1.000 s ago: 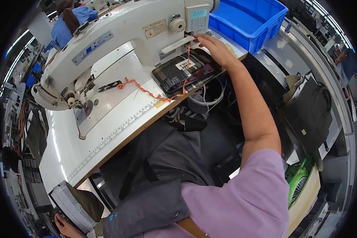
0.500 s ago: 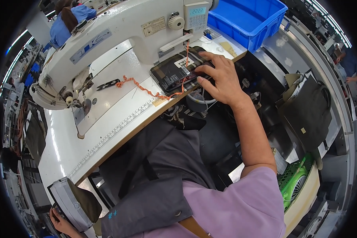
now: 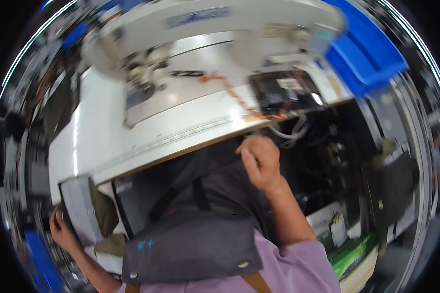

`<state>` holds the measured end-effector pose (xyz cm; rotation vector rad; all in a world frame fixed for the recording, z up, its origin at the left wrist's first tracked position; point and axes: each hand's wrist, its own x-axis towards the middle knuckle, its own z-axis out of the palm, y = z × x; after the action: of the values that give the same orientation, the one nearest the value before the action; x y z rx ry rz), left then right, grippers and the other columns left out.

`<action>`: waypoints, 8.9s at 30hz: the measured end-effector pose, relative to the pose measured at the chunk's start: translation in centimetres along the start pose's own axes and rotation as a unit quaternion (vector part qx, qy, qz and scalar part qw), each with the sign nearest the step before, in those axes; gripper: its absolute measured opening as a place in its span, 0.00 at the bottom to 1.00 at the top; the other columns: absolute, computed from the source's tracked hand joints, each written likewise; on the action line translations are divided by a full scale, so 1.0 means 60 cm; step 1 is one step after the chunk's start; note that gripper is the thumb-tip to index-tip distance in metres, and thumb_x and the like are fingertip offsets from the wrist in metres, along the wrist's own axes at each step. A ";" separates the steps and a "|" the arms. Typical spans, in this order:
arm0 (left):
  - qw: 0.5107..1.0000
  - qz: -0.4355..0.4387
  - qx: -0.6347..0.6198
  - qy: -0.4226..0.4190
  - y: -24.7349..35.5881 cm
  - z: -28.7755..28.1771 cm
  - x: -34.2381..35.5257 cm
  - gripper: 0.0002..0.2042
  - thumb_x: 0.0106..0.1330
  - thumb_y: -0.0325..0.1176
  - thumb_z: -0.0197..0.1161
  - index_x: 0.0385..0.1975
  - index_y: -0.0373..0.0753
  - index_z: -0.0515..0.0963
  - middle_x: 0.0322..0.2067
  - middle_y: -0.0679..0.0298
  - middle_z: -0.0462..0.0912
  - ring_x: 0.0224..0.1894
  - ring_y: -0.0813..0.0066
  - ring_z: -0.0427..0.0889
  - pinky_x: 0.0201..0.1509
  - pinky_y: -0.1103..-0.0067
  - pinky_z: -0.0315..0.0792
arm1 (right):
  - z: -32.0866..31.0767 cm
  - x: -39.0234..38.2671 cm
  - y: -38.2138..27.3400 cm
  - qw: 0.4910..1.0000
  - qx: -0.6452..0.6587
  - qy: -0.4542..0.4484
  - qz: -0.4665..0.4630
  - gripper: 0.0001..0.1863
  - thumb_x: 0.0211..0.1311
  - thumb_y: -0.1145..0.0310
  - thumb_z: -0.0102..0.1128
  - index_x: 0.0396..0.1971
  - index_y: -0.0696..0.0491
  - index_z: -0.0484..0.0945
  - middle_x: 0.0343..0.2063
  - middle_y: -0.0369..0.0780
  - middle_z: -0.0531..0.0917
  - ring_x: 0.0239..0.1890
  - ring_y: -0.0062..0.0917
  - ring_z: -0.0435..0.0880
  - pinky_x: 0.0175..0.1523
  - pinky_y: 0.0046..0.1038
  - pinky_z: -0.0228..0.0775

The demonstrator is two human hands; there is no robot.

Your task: Sewing fabric handles and components onto bags using an industrial sewing machine.

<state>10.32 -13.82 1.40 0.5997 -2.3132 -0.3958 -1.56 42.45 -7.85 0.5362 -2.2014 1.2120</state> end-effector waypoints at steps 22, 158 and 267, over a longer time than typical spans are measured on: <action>0.788 -0.339 -0.472 0.203 -0.157 -0.111 -0.110 0.11 0.68 0.39 0.72 0.34 0.38 0.82 0.16 0.78 0.61 0.15 0.88 0.54 0.19 0.86 0.49 | 0.234 -0.102 0.025 0.914 0.022 -0.402 0.049 0.04 0.66 0.77 0.64 0.38 0.57 0.85 0.31 0.45 0.84 0.30 0.34 0.84 0.38 0.31 0.74; 0.919 0.111 0.255 -0.279 0.152 0.494 0.508 0.16 0.59 0.44 0.61 0.30 0.38 0.88 0.30 0.55 0.88 0.41 0.57 0.88 0.55 0.66 0.77 | 0.286 0.252 -0.137 0.872 -0.123 -0.470 -0.068 0.35 0.55 0.45 0.74 0.58 0.50 0.80 0.68 0.47 0.72 0.73 0.46 0.65 0.78 0.57 0.40; 0.813 0.394 -0.235 -0.358 0.380 0.367 0.031 0.17 0.61 0.41 0.74 0.48 0.45 0.82 0.62 0.64 0.79 0.72 0.64 0.69 0.75 0.57 0.55 | 0.139 0.301 0.059 0.957 -0.260 -0.123 -0.039 0.19 0.60 0.59 0.71 0.47 0.55 0.82 0.43 0.42 0.85 0.47 0.38 0.83 0.52 0.39 0.75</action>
<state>-13.31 6.91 -3.14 -0.9017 -2.7142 -0.8333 -19.72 35.76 -2.06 0.5631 -2.5500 0.5027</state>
